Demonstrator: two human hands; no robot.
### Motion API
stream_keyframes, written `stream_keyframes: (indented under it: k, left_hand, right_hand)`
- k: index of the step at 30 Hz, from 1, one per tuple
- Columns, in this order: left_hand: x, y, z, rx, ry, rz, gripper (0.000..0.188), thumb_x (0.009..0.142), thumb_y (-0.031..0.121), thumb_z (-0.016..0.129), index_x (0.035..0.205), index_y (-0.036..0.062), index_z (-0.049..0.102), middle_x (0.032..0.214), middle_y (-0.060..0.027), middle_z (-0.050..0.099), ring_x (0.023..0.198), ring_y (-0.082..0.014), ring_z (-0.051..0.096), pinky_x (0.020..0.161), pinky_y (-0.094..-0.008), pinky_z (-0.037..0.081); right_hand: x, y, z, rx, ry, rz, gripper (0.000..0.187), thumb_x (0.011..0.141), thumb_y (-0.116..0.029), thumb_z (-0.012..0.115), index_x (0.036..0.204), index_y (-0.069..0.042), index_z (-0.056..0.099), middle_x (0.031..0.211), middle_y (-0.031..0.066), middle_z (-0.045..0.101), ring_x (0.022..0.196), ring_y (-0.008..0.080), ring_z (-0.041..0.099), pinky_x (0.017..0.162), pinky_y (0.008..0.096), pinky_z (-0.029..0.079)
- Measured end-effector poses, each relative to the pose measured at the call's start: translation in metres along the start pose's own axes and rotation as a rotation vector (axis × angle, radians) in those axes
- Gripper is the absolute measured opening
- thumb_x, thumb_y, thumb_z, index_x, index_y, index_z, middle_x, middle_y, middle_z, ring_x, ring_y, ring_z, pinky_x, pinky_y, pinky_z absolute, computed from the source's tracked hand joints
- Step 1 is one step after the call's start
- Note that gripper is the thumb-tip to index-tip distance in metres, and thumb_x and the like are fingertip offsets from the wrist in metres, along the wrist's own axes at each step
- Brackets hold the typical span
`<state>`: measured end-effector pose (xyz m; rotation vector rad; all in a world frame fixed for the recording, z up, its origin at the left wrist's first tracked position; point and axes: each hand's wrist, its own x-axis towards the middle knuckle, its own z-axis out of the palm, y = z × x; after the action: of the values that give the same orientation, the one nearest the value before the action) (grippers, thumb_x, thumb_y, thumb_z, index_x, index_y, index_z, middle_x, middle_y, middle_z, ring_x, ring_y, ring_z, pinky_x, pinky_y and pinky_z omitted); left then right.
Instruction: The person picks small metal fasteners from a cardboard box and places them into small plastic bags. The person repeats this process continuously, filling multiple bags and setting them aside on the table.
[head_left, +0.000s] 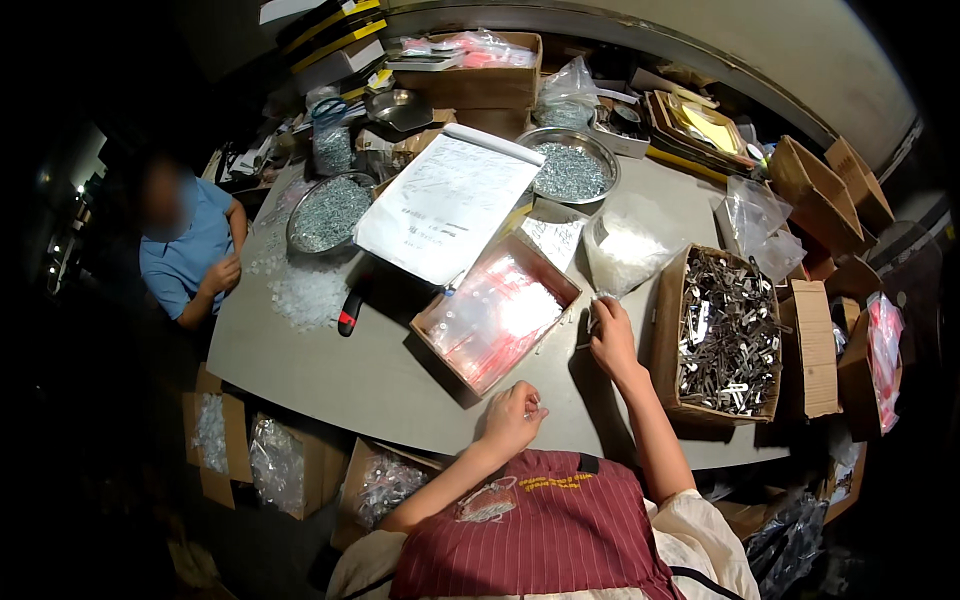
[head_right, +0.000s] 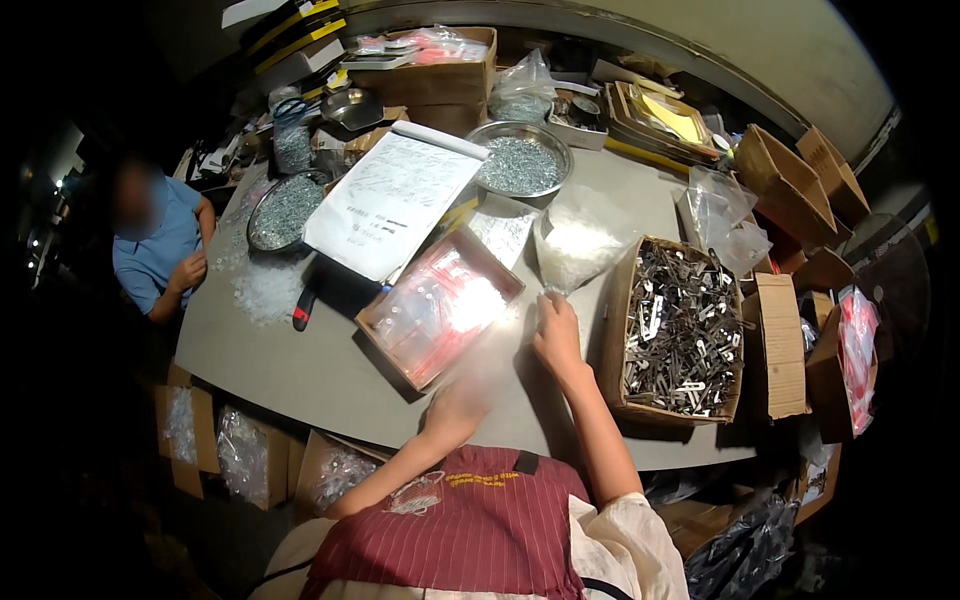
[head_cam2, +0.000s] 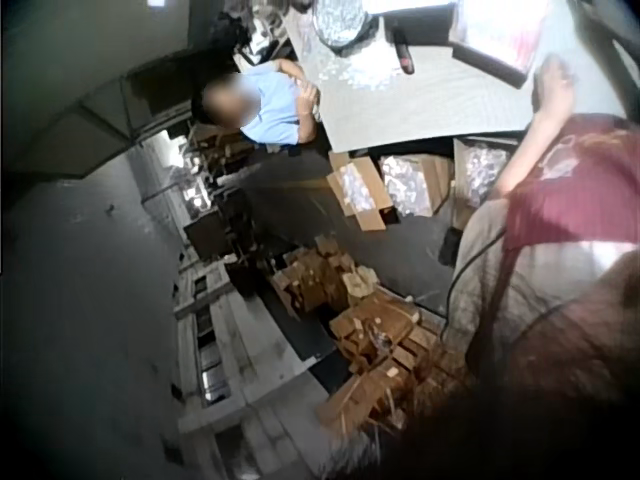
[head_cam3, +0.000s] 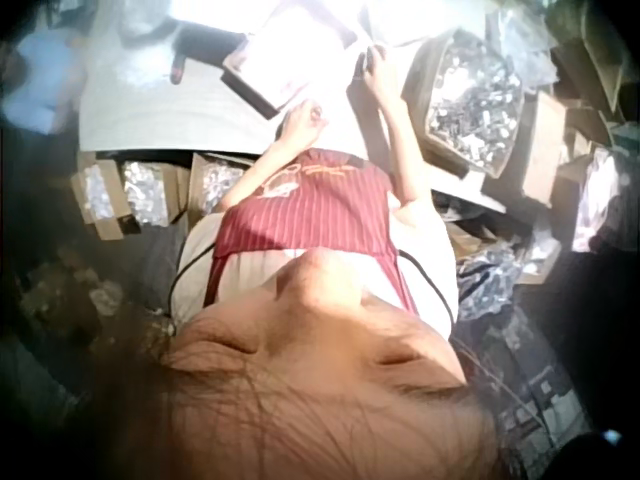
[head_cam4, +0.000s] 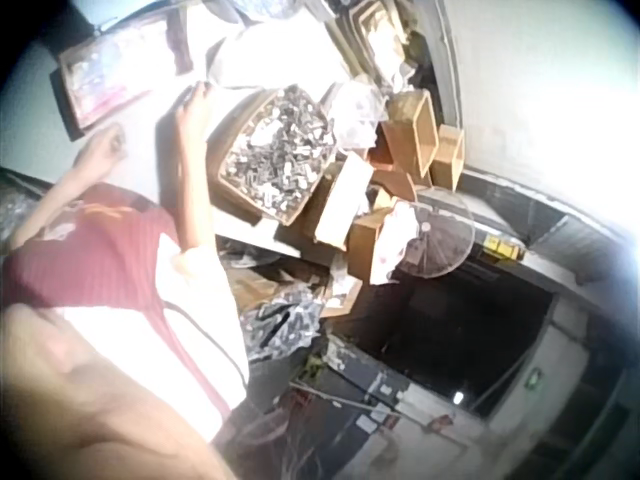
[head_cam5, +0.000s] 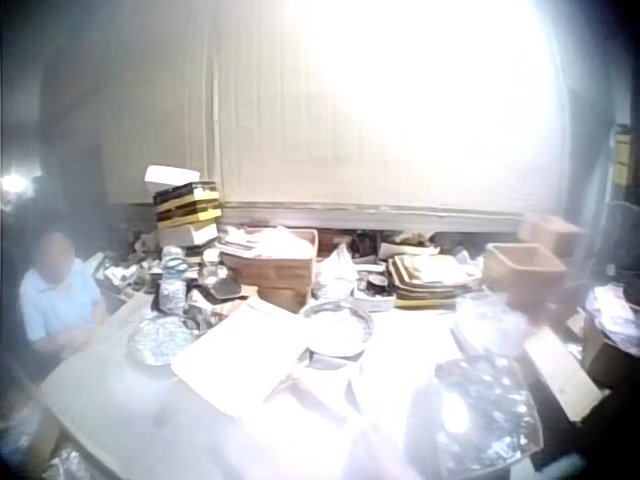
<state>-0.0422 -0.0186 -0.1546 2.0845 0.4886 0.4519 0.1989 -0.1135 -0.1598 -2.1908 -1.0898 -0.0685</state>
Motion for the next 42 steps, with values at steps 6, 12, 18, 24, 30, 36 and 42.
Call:
stream_keyframes:
  k: [6,12,18,24,30,36,42]
  left_hand:
    - [0.000,0.012,-0.009,0.053,-0.036,-0.056,0.031,0.077,0.011,0.080,0.096,0.0063,0.056,0.080,-0.0094,0.067,0.077,-0.0300,0.067,0.072,-0.0437,0.049]
    - [0.000,0.011,-0.008,0.120,0.009,0.065,0.029,0.077,0.011,0.080,0.093,0.0070,0.056,0.078,-0.0074,0.066,0.075,-0.0299,0.066,0.075,-0.0421,0.047]
    - [0.000,0.003,-0.004,0.151,0.004,0.071,0.029,0.078,0.010,0.079,0.095,0.0074,0.056,0.078,-0.0065,0.066,0.076,-0.0299,0.065,0.075,-0.0424,0.047]
    - [-0.002,0.008,-0.008,0.159,-0.024,0.032,0.027,0.080,0.012,0.077,0.096,0.0071,0.056,0.081,-0.0079,0.067,0.080,-0.0304,0.066,0.075,-0.0430,0.048]
    - [-0.004,0.009,-0.007,0.120,-0.015,-0.042,0.026,0.082,0.014,0.076,0.098,0.0068,0.057,0.083,-0.0083,0.067,0.081,-0.0311,0.065,0.077,-0.0430,0.048]
    - [0.000,0.004,-0.004,0.105,-0.061,-0.029,0.025,0.082,0.014,0.076,0.098,0.0060,0.058,0.084,-0.0099,0.068,0.082,-0.0309,0.066,0.079,-0.0444,0.050]
    - [-0.002,0.008,-0.004,-0.043,-0.004,-0.119,0.022,0.080,0.010,0.073,0.094,0.0020,0.058,0.082,-0.0170,0.067,0.076,-0.0349,0.068,0.070,-0.0451,0.053]
  right_hand:
    - [0.012,0.000,0.018,-0.026,-0.094,-0.094,0.059,0.066,0.007,0.058,0.125,0.001,0.059,0.133,0.0197,0.055,0.126,0.0406,0.048,0.106,0.0468,0.041]
    - [-0.028,-0.021,0.009,0.044,-0.211,-0.229,0.052,0.065,0.004,0.062,0.117,-0.003,0.063,0.125,0.0222,0.058,0.118,0.0455,0.051,0.103,0.0510,0.042]
    - [-0.032,-0.027,-0.034,0.172,-0.179,0.068,0.047,0.073,0.000,0.060,0.120,-0.001,0.062,0.124,0.0263,0.058,0.114,0.0461,0.054,0.101,0.0473,0.045]
    - [-0.039,-0.031,-0.030,-0.021,-0.294,0.068,0.038,0.080,-0.010,0.070,0.116,0.001,0.062,0.104,0.0246,0.060,0.094,0.0428,0.061,0.085,0.0463,0.052]
    - [-0.033,-0.047,-0.030,-0.252,-0.404,0.239,0.043,0.073,-0.010,0.078,0.105,0.002,0.051,0.098,0.0254,0.062,0.090,0.0419,0.065,0.078,0.0477,0.055]
    - [-0.031,-0.025,-0.025,-0.309,-0.283,0.085,0.037,0.075,-0.009,0.073,0.103,0.002,0.051,0.090,0.0233,0.063,0.084,0.0424,0.065,0.074,0.0491,0.054]
    - [-0.016,-0.038,-0.015,-0.201,-0.234,-0.150,0.031,0.076,-0.011,0.071,0.102,-0.004,0.055,0.090,0.0205,0.061,0.087,0.0423,0.062,0.072,0.0504,0.051]
